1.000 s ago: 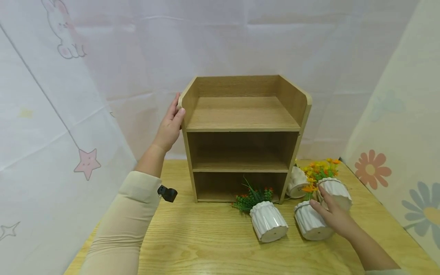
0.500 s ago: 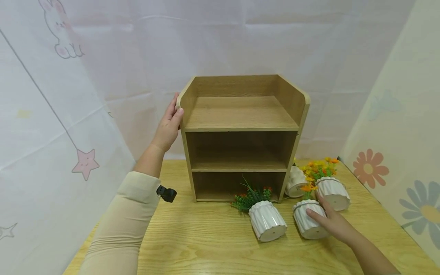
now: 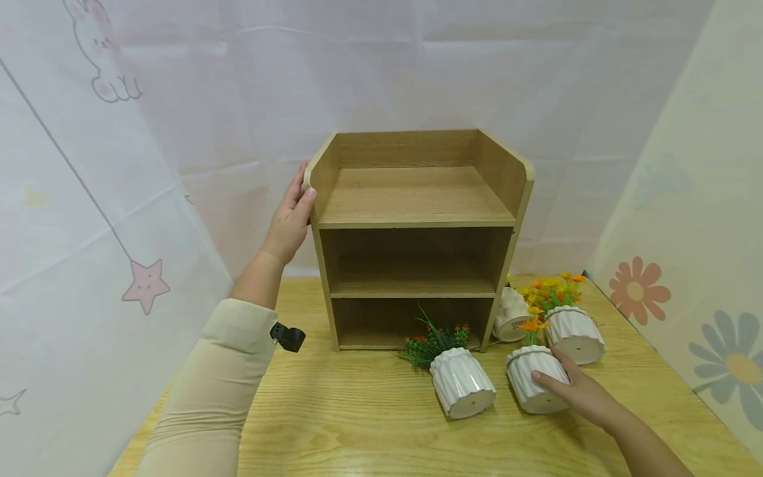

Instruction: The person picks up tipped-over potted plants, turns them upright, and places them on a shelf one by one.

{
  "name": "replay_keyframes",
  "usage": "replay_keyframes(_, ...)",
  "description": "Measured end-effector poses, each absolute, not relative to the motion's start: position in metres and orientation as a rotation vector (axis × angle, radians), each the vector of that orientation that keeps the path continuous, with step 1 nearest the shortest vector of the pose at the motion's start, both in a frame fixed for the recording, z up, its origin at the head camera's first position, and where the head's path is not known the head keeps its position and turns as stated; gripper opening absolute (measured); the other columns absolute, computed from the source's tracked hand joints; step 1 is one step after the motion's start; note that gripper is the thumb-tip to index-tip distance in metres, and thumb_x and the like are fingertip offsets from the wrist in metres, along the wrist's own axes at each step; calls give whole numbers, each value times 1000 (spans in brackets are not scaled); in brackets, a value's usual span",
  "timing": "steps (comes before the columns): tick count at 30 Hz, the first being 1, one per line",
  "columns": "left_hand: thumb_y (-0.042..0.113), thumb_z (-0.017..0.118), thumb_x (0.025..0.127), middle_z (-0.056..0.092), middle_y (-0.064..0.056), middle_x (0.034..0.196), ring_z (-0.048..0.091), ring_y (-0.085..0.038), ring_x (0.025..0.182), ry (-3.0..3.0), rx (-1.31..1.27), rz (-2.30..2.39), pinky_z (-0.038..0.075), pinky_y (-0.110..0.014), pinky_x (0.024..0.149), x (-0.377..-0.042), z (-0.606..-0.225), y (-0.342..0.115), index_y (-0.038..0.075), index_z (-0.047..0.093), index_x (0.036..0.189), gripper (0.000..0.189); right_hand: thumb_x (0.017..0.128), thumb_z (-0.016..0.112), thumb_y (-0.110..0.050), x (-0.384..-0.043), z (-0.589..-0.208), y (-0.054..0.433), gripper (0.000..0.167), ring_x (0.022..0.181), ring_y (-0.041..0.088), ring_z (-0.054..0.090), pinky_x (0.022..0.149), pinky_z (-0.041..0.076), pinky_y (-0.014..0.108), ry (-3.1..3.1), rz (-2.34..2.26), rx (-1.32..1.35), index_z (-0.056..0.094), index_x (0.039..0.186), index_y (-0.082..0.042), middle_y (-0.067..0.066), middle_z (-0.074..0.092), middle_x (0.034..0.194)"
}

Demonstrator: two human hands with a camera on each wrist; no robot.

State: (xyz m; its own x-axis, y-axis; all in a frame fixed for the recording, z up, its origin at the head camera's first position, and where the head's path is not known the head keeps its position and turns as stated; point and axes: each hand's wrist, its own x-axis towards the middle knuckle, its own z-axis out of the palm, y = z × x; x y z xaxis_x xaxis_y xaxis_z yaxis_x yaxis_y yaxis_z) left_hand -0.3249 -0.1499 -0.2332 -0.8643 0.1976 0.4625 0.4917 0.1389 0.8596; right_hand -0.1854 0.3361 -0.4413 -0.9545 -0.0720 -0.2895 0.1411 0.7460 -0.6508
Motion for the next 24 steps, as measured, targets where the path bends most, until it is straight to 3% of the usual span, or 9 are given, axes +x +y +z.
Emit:
replay_keyframes(6, 31, 33, 107, 33, -12, 156, 43, -34, 132, -2171, -673, -1793, 36, -54, 112, -324, -234, -150, 36, 11, 158, 55, 98, 48, -52, -184, -440, 334, 98, 132, 66, 23, 89, 51, 61, 2589, -1122, 81, -8, 154, 5, 46, 0, 150)
replay_keyframes(9, 31, 33, 107, 33, -12, 157, 42, -34, 133, -2174, -674, -1792, 36, -54, 113, -323, -234, -150, 36, 11, 158, 56, 98, 49, -50, -182, -441, 333, 96, 132, 65, 24, 87, 54, 57, 2577, -1167, 93, -8, 154, 3, 46, -1, 151)
replay_keyframes(12, 31, 33, 107, 33, -12, 156, 42, -34, 133, -2177, -675, -1794, 35, -54, 113, -323, -234, -150, 36, 10, 158, 56, 99, 48, -51, -181, -444, 333, 95, 134, 65, 19, 92, 50, 61, 2598, -1152, 92, -9, 155, 1, 44, -2, 152)
replay_keyframes(19, 31, 32, 107, 33, -14, 155, 43, -34, 131, -2174, -680, -1798, 36, -54, 112, -324, -234, -151, 36, 9, 158, 56, 99, 48, -51, -180, -449, 333, 94, 135, 66, 9, 101, 26, 78, 2671, -1125, 97, -11, 156, -5, 41, -1, 154)
replay_keyframes(24, 32, 32, 107, 32, -14, 156, 41, -34, 134, -2190, -676, -1783, 34, -54, 114, -324, -234, -152, 37, 8, 158, 56, 97, 55, -46, -177, -456, 329, 95, 135, 66, 13, 101, 26, 77, 2745, -1180, 95, -7, 157, -6, 42, 3, 154)
